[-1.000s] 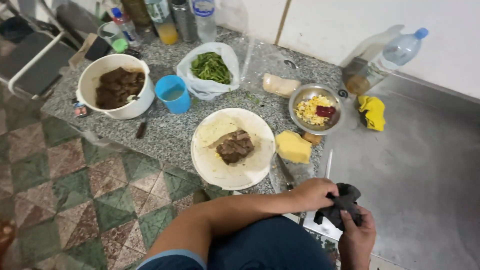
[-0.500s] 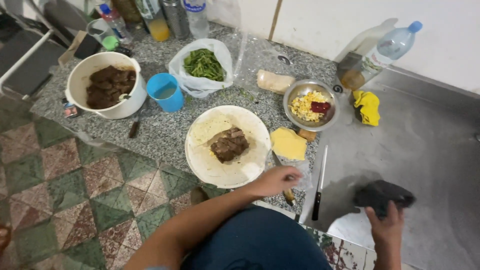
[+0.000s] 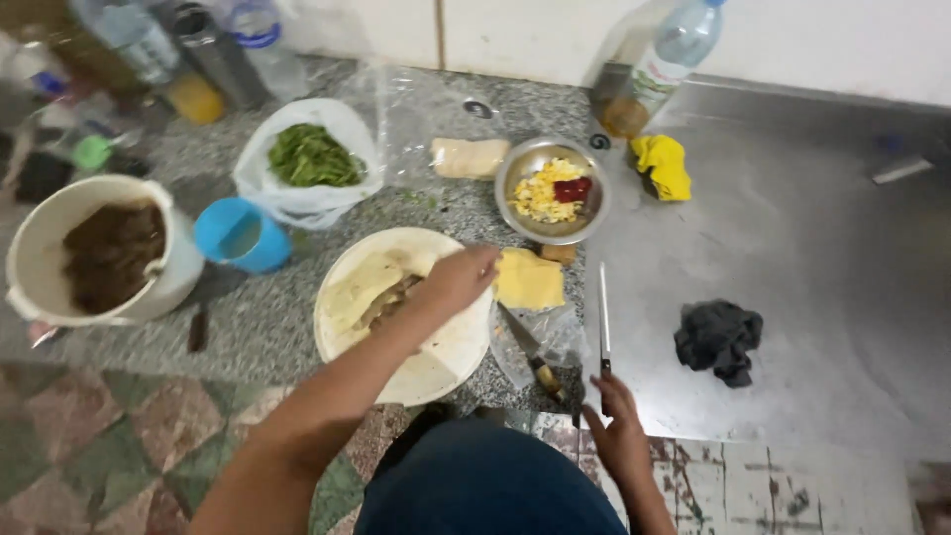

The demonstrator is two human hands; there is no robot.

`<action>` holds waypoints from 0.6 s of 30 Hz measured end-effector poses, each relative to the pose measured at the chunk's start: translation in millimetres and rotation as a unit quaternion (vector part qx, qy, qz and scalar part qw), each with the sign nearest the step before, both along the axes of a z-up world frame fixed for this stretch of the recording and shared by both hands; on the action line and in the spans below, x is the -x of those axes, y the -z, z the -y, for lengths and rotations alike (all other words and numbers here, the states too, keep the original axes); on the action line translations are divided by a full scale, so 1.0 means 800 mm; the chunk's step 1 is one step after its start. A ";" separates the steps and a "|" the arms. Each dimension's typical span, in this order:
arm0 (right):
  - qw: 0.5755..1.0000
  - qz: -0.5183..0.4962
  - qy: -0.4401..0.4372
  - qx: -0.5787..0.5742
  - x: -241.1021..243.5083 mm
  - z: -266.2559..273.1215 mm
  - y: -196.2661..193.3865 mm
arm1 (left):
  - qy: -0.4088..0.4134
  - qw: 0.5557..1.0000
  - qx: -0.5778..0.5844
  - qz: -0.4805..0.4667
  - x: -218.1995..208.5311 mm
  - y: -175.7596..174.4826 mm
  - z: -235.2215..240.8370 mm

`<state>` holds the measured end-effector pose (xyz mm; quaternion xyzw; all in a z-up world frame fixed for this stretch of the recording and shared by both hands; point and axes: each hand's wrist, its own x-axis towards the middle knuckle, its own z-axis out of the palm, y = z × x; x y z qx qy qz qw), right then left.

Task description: The person assembles a taco by placing corn, shredded meat, and red sauce onto a tortilla on a plate. They use a spoon to spread the corn and their hands to place the meat and sauce.

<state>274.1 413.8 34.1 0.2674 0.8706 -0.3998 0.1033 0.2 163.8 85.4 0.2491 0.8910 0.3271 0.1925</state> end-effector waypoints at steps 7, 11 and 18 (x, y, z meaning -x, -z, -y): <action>0.998 0.012 0.059 -0.003 -0.131 0.001 0.073 | 0.119 0.975 0.084 -0.168 0.175 0.069 -0.151; 0.988 0.035 0.146 -0.037 -0.222 0.014 0.080 | 0.151 0.951 0.197 -0.183 0.211 0.086 -0.219; 0.938 0.075 0.337 -0.029 -0.239 0.111 0.012 | 0.174 0.932 0.213 -0.238 0.219 0.108 -0.252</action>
